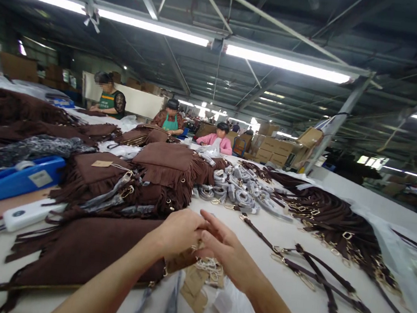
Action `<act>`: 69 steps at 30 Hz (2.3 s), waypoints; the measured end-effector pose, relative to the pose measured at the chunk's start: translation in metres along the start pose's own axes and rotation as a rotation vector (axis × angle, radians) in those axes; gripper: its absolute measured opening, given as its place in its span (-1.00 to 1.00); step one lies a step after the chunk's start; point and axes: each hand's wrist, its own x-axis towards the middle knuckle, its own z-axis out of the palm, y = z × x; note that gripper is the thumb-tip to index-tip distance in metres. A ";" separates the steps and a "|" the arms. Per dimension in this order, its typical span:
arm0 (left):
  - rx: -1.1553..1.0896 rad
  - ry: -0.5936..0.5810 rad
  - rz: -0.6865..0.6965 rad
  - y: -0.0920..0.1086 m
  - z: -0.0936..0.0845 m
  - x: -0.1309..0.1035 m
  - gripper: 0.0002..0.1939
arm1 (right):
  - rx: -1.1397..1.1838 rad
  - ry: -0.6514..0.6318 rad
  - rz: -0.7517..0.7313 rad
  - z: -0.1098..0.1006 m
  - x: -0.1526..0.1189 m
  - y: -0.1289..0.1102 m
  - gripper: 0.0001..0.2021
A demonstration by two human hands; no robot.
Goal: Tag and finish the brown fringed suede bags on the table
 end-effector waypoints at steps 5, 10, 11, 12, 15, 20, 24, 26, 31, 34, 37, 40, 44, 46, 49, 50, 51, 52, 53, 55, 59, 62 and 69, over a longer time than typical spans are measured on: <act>-0.027 -0.046 -0.006 -0.017 -0.008 -0.011 -0.76 | 0.015 -0.083 0.106 0.014 0.015 0.013 -0.49; -0.004 -0.021 -0.154 -0.055 0.005 -0.036 -0.75 | -0.426 -0.095 0.018 -0.001 0.019 0.035 -0.77; 0.023 -0.014 -0.197 -0.061 0.010 -0.043 -0.73 | -0.498 -0.101 0.004 -0.004 0.017 0.038 -0.76; 0.055 -0.012 -0.233 -0.065 0.015 -0.049 -0.71 | -0.535 -0.107 0.008 -0.007 0.015 0.040 -0.77; 0.144 -0.042 -0.283 -0.071 0.033 -0.068 -0.81 | -0.513 -0.134 0.032 -0.013 0.009 0.045 -0.78; 0.378 -0.063 -0.304 -0.070 0.063 -0.079 -0.80 | -0.467 -0.103 0.087 -0.010 0.001 0.057 -0.73; 0.360 -0.026 -0.260 -0.077 0.073 -0.075 -0.87 | -0.220 -0.118 0.206 0.004 -0.003 0.068 -0.62; 0.310 -0.010 -0.248 -0.083 0.072 -0.075 -0.90 | -0.074 -0.113 0.240 0.012 -0.005 0.072 -0.58; 0.162 0.050 -0.223 -0.094 0.066 -0.080 -0.88 | -0.095 -0.085 0.264 0.028 -0.005 0.074 -0.49; 0.106 0.075 -0.216 -0.096 0.066 -0.082 -0.88 | -0.193 -0.045 0.220 0.031 -0.002 0.073 -0.53; -0.047 0.140 -0.171 -0.091 0.063 -0.086 -0.64 | -0.233 -0.034 0.179 0.030 0.000 0.073 -0.62; -0.220 0.159 -0.118 -0.079 0.057 -0.090 -0.33 | -0.268 -0.020 0.142 0.028 0.001 0.074 -0.68; -0.256 0.121 -0.237 -0.062 0.053 -0.090 -0.41 | -0.313 -0.003 0.105 0.026 0.002 0.073 -0.69; -0.261 0.148 -0.257 -0.061 0.053 -0.088 -0.71 | -0.346 -0.006 0.095 0.024 0.002 0.074 -0.69; -0.195 0.176 -0.206 -0.068 0.054 -0.087 -0.82 | -0.401 -0.026 0.086 0.016 0.001 0.078 -0.71; -0.159 0.181 -0.191 -0.070 0.054 -0.087 -0.79 | -0.445 -0.032 0.079 0.013 0.000 0.079 -0.72; -0.127 0.185 -0.179 -0.072 0.053 -0.087 -0.79 | -0.508 -0.021 0.057 0.010 -0.001 0.079 -0.73; -0.104 0.186 -0.168 -0.074 0.051 -0.088 -0.80 | -0.575 0.011 0.016 0.007 -0.002 0.079 -0.74; -0.084 0.184 -0.158 -0.074 0.050 -0.087 -0.81 | -0.627 0.062 -0.038 0.007 -0.004 0.078 -0.76; -0.051 0.176 -0.133 -0.071 0.047 -0.085 -0.82 | -0.602 0.159 -0.115 0.012 -0.006 0.073 -0.77; -0.053 0.174 -0.087 -0.058 0.037 -0.074 -0.82 | -0.146 0.000 0.079 0.040 -0.005 0.064 -0.52; -0.108 0.194 -0.141 -0.053 0.028 -0.069 -0.84 | -0.020 -0.087 0.158 0.052 0.000 0.071 -0.54; 0.064 0.111 -0.155 -0.070 0.048 -0.082 -0.85 | -0.311 0.017 0.039 0.029 0.010 0.102 -0.66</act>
